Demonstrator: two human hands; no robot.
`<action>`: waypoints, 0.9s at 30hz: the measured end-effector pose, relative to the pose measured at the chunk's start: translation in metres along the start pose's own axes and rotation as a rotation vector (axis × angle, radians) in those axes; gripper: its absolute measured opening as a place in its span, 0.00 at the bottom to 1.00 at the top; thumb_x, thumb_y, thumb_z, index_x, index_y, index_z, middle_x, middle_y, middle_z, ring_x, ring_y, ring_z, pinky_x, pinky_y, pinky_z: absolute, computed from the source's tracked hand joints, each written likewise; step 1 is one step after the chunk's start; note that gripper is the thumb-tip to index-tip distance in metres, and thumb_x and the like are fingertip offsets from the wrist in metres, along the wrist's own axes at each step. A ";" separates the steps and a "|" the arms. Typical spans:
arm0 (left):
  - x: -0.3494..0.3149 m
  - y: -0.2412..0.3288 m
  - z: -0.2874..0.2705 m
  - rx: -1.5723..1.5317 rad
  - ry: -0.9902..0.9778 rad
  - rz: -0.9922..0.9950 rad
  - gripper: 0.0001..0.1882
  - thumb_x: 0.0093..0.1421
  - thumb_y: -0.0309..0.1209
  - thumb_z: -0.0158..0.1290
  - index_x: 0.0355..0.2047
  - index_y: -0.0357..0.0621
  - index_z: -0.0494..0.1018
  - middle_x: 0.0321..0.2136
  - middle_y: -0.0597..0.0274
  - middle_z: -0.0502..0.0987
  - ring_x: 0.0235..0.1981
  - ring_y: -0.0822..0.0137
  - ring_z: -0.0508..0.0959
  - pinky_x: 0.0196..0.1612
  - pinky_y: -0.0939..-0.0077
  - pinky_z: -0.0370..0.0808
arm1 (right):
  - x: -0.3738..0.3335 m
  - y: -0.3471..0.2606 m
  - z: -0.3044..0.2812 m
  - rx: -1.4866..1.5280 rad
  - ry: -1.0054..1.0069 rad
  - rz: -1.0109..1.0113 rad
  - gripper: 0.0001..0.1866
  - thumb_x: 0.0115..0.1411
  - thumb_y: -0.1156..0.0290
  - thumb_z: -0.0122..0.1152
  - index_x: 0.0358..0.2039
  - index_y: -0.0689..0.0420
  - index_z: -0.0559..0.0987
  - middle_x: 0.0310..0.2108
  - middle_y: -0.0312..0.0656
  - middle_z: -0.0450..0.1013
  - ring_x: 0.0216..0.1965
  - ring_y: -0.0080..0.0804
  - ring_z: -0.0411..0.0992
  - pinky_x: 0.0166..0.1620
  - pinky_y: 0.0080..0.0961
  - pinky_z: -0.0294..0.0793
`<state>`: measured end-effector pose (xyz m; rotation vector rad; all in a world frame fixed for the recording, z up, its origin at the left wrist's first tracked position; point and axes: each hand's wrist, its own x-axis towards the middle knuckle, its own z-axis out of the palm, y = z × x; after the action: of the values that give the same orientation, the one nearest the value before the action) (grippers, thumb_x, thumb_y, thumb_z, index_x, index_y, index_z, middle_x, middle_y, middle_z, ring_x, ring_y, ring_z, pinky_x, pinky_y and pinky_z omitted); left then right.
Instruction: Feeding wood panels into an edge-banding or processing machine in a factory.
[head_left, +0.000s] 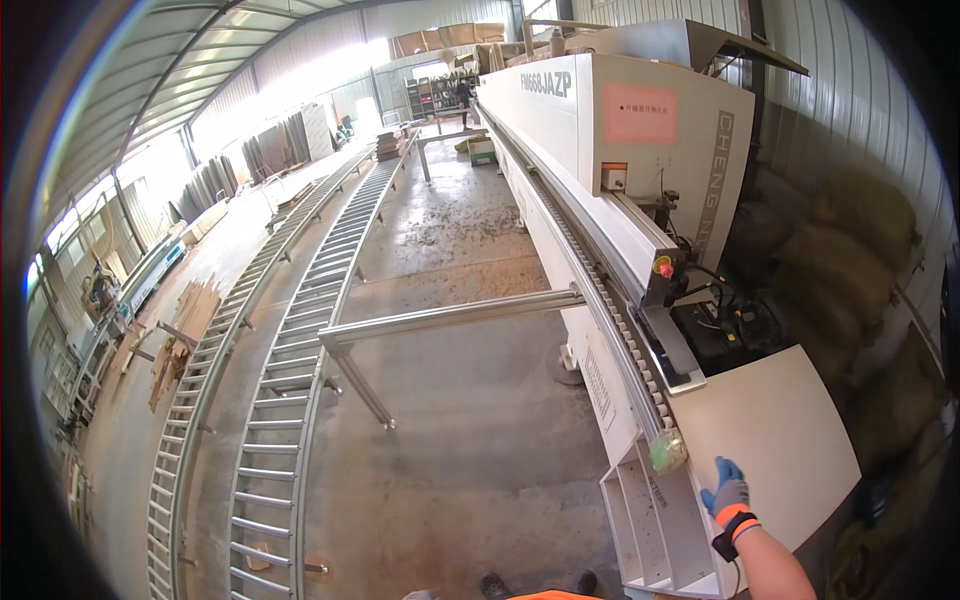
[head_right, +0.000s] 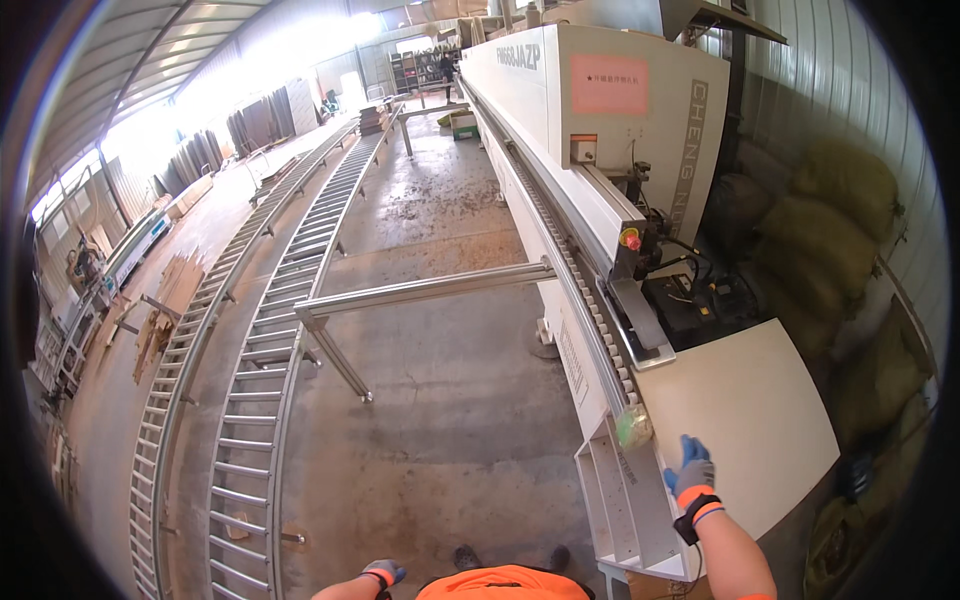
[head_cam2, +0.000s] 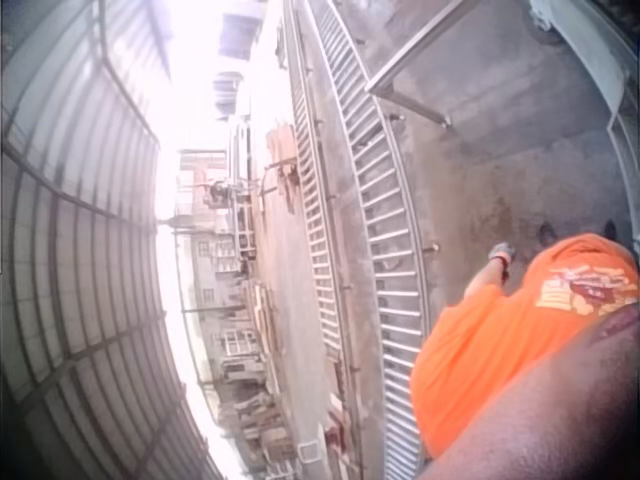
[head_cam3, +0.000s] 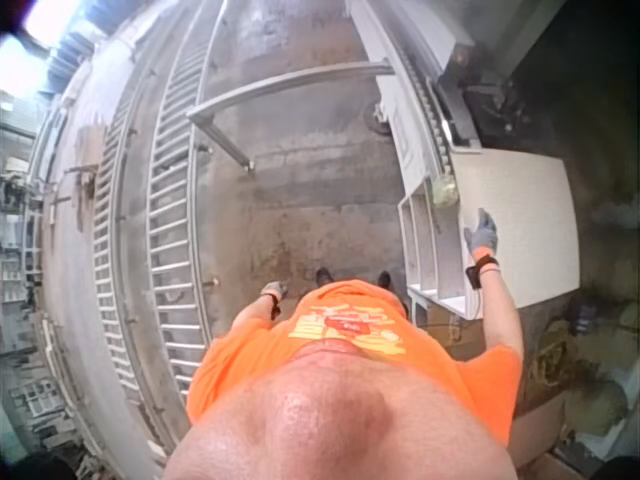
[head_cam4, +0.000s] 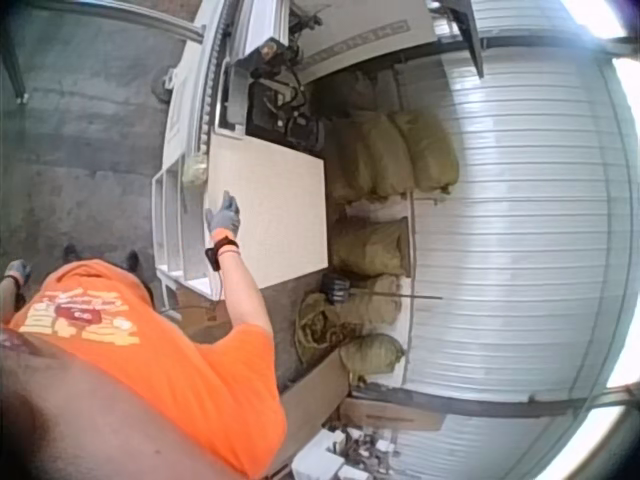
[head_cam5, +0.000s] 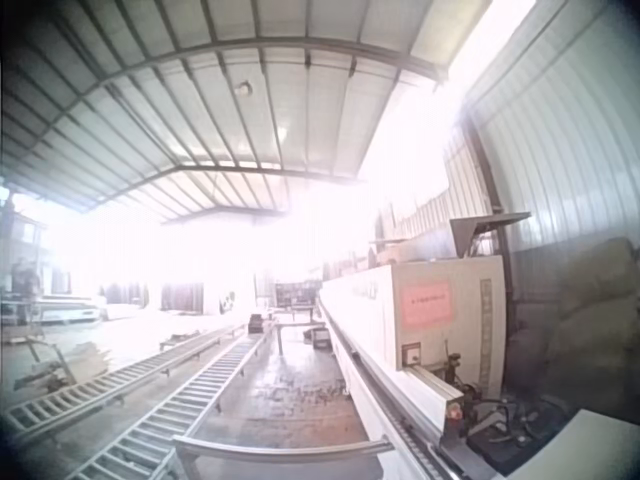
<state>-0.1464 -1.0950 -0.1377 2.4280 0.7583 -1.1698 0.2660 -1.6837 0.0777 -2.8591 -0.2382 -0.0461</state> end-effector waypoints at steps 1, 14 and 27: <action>-0.005 -0.012 0.006 0.001 0.005 -0.030 0.31 0.61 0.59 0.49 0.50 0.47 0.79 0.48 0.47 0.80 0.53 0.47 0.78 0.56 0.56 0.73 | 0.002 0.019 -0.004 -0.080 -0.059 0.085 0.51 0.47 0.56 0.73 0.69 0.54 0.58 0.69 0.56 0.53 0.67 0.58 0.55 0.68 0.45 0.60; 0.023 0.059 -0.015 -0.336 0.173 0.194 0.26 0.62 0.54 0.51 0.48 0.49 0.80 0.46 0.49 0.81 0.51 0.48 0.79 0.54 0.57 0.74 | 0.019 0.085 -0.010 -0.193 -0.567 0.612 0.75 0.37 0.38 0.79 0.74 0.47 0.37 0.75 0.58 0.32 0.72 0.71 0.38 0.71 0.51 0.53; 0.011 0.093 -0.036 -0.221 0.061 0.297 0.29 0.64 0.57 0.47 0.54 0.52 0.77 0.51 0.51 0.79 0.55 0.48 0.76 0.58 0.57 0.71 | -0.003 0.091 0.001 -0.136 -0.452 0.555 0.71 0.42 0.41 0.77 0.75 0.44 0.37 0.75 0.54 0.30 0.73 0.70 0.34 0.72 0.53 0.48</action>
<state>-0.0631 -1.1473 -0.1180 2.3015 0.4915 -0.8546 0.2778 -1.7701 0.0521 -2.9205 0.4941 0.7155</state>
